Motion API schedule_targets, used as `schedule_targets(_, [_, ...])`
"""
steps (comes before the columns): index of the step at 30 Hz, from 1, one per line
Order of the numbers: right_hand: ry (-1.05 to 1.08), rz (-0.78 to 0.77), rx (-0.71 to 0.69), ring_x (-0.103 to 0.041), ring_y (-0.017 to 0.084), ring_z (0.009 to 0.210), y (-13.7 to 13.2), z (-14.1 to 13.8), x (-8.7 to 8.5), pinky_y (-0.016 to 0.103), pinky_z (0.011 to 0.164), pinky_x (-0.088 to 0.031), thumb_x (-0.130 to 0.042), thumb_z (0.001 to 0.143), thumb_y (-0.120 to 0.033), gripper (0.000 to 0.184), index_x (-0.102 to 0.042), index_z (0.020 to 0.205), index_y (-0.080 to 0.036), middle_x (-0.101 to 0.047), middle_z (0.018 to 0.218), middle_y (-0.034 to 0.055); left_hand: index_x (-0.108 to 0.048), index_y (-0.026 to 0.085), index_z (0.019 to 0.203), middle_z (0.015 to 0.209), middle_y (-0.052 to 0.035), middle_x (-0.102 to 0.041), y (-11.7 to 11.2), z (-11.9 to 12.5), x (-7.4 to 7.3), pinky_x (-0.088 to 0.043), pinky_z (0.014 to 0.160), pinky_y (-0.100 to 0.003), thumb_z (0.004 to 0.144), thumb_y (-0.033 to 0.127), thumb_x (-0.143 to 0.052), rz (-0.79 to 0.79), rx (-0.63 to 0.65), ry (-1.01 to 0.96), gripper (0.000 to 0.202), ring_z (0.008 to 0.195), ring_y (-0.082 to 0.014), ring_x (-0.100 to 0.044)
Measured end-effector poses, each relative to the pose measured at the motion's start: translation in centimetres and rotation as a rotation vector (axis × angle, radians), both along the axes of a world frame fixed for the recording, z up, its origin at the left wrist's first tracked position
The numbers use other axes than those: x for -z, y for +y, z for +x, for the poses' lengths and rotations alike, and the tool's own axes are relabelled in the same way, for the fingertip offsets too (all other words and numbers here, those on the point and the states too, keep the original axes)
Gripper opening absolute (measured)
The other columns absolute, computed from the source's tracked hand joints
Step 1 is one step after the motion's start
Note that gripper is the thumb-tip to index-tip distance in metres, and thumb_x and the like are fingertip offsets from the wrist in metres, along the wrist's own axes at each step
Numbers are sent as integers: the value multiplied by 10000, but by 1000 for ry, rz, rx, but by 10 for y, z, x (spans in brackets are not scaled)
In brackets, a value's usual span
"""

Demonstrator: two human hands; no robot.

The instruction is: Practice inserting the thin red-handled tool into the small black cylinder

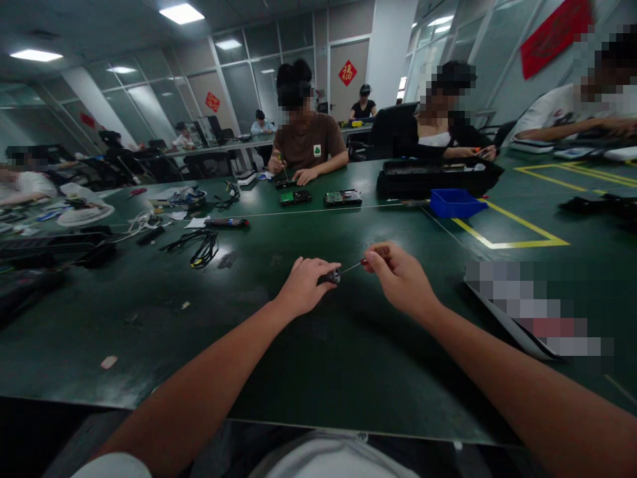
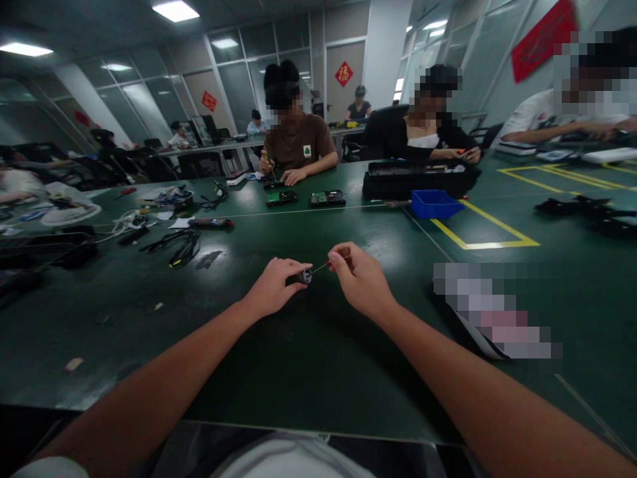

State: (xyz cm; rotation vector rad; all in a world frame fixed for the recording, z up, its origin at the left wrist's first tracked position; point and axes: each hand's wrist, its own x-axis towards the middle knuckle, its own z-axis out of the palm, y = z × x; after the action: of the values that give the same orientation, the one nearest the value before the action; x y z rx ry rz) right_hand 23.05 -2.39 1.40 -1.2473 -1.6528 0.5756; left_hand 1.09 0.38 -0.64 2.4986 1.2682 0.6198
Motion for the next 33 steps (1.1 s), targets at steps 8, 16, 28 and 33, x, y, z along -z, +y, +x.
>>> schedule_targets(8, [-195,98,59,-676,247,733,-5,-4,-8,382,679,-476,-464,952,-376,197,-591,921,-229,-709,789,70,-608,262,1322,1225,-66,-667,0,3,1,-323,1105,-545,901,272,-655,-7,24,7,423,1204,-267,-556])
schedule_targets(16, [-213,95,140,-670,252,743,-3,0,-8,382,664,-459,-455,971,-405,223,-590,954,-229,-715,834,84,-627,210,1245,1223,-74,-662,1,2,-4,-466,1008,-400,877,224,-669,-82,-53,-212,371,1124,-236,-606])
schedule_targets(28, [-145,119,155,-682,239,766,-4,3,-10,373,692,-469,-463,979,-396,215,-590,948,-226,-715,828,70,-547,208,1284,1137,-92,-658,2,2,-26,-519,865,-389,912,444,-596,-253,-145,-208,443,994,-246,-637])
schedule_targets(33, [-135,119,153,-687,244,765,-4,3,-9,374,691,-469,-464,974,-398,212,-591,939,-232,-716,814,64,-649,205,1140,1087,-83,-685,10,15,-22,-511,858,-379,903,419,-623,-195,-7,-12,320,987,-246,-642])
